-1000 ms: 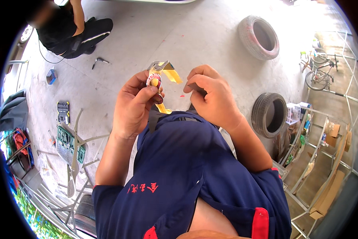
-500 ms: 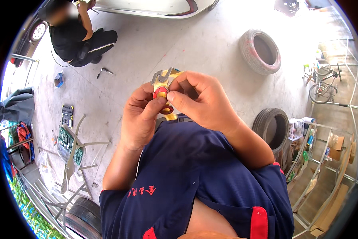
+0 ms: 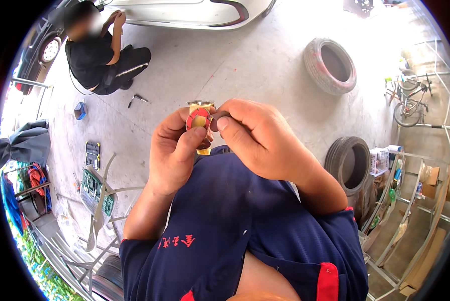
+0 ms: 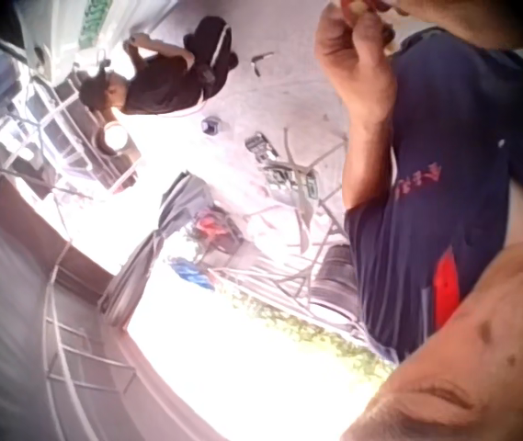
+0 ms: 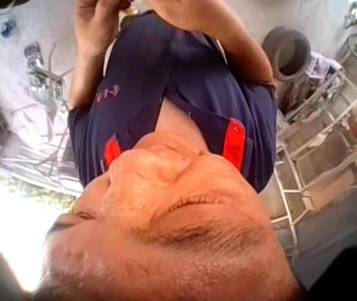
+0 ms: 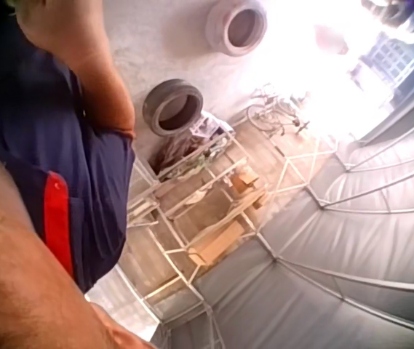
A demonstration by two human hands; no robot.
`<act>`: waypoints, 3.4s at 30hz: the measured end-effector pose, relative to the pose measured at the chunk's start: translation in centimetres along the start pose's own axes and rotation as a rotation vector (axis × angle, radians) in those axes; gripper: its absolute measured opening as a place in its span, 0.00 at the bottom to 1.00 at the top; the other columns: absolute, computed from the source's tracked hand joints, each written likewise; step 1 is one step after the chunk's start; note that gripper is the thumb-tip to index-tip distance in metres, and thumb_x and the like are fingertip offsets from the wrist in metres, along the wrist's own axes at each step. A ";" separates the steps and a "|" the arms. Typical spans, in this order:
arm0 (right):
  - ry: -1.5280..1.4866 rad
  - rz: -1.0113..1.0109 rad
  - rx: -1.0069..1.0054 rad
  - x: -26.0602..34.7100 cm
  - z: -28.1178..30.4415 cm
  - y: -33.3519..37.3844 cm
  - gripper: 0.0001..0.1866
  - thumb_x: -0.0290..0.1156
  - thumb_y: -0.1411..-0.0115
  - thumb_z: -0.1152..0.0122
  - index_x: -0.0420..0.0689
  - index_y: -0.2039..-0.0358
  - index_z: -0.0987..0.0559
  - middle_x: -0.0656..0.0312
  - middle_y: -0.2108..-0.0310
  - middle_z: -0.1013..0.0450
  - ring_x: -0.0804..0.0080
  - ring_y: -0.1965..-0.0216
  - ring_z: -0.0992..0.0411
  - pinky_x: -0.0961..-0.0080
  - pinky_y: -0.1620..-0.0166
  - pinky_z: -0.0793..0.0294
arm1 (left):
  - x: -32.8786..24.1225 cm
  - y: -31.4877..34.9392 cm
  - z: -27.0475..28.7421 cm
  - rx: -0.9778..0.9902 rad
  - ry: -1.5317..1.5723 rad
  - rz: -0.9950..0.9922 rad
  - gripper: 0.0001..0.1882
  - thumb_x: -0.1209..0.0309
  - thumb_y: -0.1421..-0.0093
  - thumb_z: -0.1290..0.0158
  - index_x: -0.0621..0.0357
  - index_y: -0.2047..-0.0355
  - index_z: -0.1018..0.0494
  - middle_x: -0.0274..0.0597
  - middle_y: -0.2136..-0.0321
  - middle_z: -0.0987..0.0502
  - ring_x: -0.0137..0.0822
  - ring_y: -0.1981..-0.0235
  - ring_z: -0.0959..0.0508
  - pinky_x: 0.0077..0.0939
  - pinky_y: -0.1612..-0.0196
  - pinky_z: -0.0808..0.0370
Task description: The person uses a small flat tool to pry a circular component out of a small plastic housing.
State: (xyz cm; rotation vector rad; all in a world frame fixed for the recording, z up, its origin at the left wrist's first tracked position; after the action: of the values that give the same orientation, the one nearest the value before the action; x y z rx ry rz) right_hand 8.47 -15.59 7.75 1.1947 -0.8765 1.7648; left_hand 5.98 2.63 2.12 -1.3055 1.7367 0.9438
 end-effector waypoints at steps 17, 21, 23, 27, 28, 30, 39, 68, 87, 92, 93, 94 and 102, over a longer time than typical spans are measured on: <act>0.144 0.007 0.065 1.9 -1.1 -2.4 0.11 0.27 0.31 0.44 0.33 0.69 0.24 0.43 0.72 0.25 0.39 0.68 0.26 0.50 0.63 0.28 | -1.2 -0.5 1.8 -0.040 -0.092 -0.068 0.16 0.71 0.30 0.44 0.63 0.46 0.19 0.35 0.59 0.14 0.21 0.61 0.22 0.19 0.58 0.25; 0.141 0.005 0.082 1.8 -1.4 -2.6 0.11 0.27 0.31 0.43 0.32 0.69 0.24 0.43 0.72 0.25 0.39 0.68 0.26 0.50 0.63 0.28 | -1.2 -0.2 2.0 -0.058 -0.095 -0.080 0.15 0.72 0.30 0.45 0.63 0.47 0.18 0.34 0.60 0.15 0.21 0.62 0.23 0.19 0.58 0.25; 0.137 0.031 0.071 1.9 -1.6 -2.6 0.11 0.27 0.31 0.43 0.32 0.69 0.24 0.43 0.72 0.25 0.39 0.68 0.26 0.50 0.63 0.28 | -1.2 0.0 2.1 -0.061 -0.082 -0.098 0.14 0.72 0.30 0.45 0.63 0.47 0.18 0.33 0.60 0.15 0.21 0.62 0.23 0.19 0.58 0.25; 0.137 0.026 0.085 1.9 -1.7 -2.7 0.12 0.27 0.31 0.43 0.32 0.70 0.24 0.43 0.72 0.25 0.38 0.68 0.26 0.50 0.63 0.28 | -1.3 0.2 2.1 -0.062 -0.074 -0.109 0.14 0.73 0.30 0.45 0.63 0.48 0.18 0.33 0.60 0.15 0.21 0.62 0.23 0.19 0.57 0.26; 0.146 0.056 0.089 1.7 -1.7 -2.7 0.10 0.27 0.30 0.43 0.34 0.67 0.22 0.47 0.74 0.27 0.48 0.72 0.28 0.56 0.66 0.29 | -1.4 0.3 2.1 -0.063 -0.075 -0.111 0.14 0.73 0.30 0.45 0.64 0.48 0.18 0.33 0.60 0.15 0.21 0.62 0.23 0.19 0.57 0.26; 0.157 0.088 0.093 1.7 -1.7 -2.7 0.09 0.27 0.29 0.43 0.36 0.65 0.21 0.51 0.76 0.28 0.58 0.75 0.30 0.63 0.69 0.31 | -1.4 0.3 2.1 -0.064 -0.077 -0.119 0.14 0.73 0.30 0.45 0.64 0.48 0.18 0.34 0.60 0.15 0.22 0.61 0.23 0.19 0.57 0.26; 0.137 0.009 0.102 2.5 -1.9 -2.5 0.11 0.27 0.31 0.43 0.32 0.69 0.24 0.43 0.72 0.26 0.39 0.69 0.26 0.50 0.64 0.28 | -1.7 0.5 2.1 -0.064 -0.119 -0.127 0.14 0.72 0.30 0.45 0.64 0.48 0.18 0.35 0.60 0.14 0.23 0.59 0.21 0.19 0.58 0.25; 0.326 0.134 -0.037 2.3 -3.0 -2.1 0.06 0.27 0.31 0.40 0.38 0.65 0.24 0.51 0.71 0.26 0.47 0.70 0.25 0.57 0.65 0.25 | -1.8 1.4 1.1 -0.196 -0.236 -0.253 0.13 0.82 0.28 0.49 0.67 0.46 0.22 0.32 0.56 0.20 0.19 0.56 0.25 0.17 0.51 0.28; 0.356 0.085 -0.011 2.3 -2.9 -2.9 0.11 0.33 0.30 0.42 0.39 0.67 0.24 0.49 0.72 0.23 0.44 0.72 0.23 0.51 0.68 0.25 | -1.6 1.1 1.3 -0.180 -0.234 -0.294 0.12 0.84 0.29 0.50 0.65 0.48 0.23 0.28 0.60 0.25 0.16 0.62 0.29 0.14 0.59 0.32; 0.380 0.060 0.010 2.5 -2.9 -3.1 0.12 0.33 0.30 0.42 0.39 0.68 0.24 0.50 0.72 0.24 0.44 0.71 0.23 0.51 0.68 0.25 | -1.6 1.1 1.4 -0.181 -0.224 -0.283 0.12 0.84 0.29 0.50 0.65 0.48 0.23 0.28 0.59 0.24 0.16 0.61 0.29 0.14 0.58 0.32; 0.385 0.061 0.010 2.5 -2.8 -3.1 0.12 0.33 0.30 0.42 0.39 0.68 0.24 0.50 0.72 0.24 0.44 0.71 0.23 0.51 0.68 0.25 | -1.6 1.0 1.4 -0.180 -0.223 -0.281 0.12 0.84 0.29 0.50 0.65 0.48 0.23 0.28 0.59 0.24 0.16 0.61 0.29 0.14 0.58 0.32; 0.385 0.061 0.010 2.5 -2.8 -3.1 0.12 0.33 0.30 0.42 0.39 0.68 0.24 0.50 0.72 0.24 0.44 0.71 0.23 0.51 0.68 0.25 | -1.6 1.0 1.5 -0.179 -0.223 -0.280 0.12 0.84 0.29 0.50 0.65 0.48 0.23 0.28 0.59 0.24 0.16 0.61 0.29 0.14 0.58 0.32; 0.417 0.103 0.001 2.4 -2.8 -3.1 0.09 0.30 0.30 0.42 0.38 0.65 0.22 0.51 0.74 0.26 0.51 0.74 0.26 0.57 0.69 0.28 | -1.8 0.9 1.2 -0.168 -0.264 -0.303 0.12 0.84 0.29 0.50 0.66 0.47 0.23 0.29 0.59 0.23 0.17 0.61 0.28 0.14 0.57 0.32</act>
State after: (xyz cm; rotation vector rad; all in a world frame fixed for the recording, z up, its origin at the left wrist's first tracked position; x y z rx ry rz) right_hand 9.66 -11.30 9.45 0.7491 -0.6960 2.0002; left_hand 5.65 4.61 3.25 -1.4305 1.2403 1.0469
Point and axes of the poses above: each hand's wrist, its own y-axis away from the middle knuckle, its own z-axis out of the back of the hand, x = y × z, the point moved 4 cm from there along -y, towards the middle knuckle
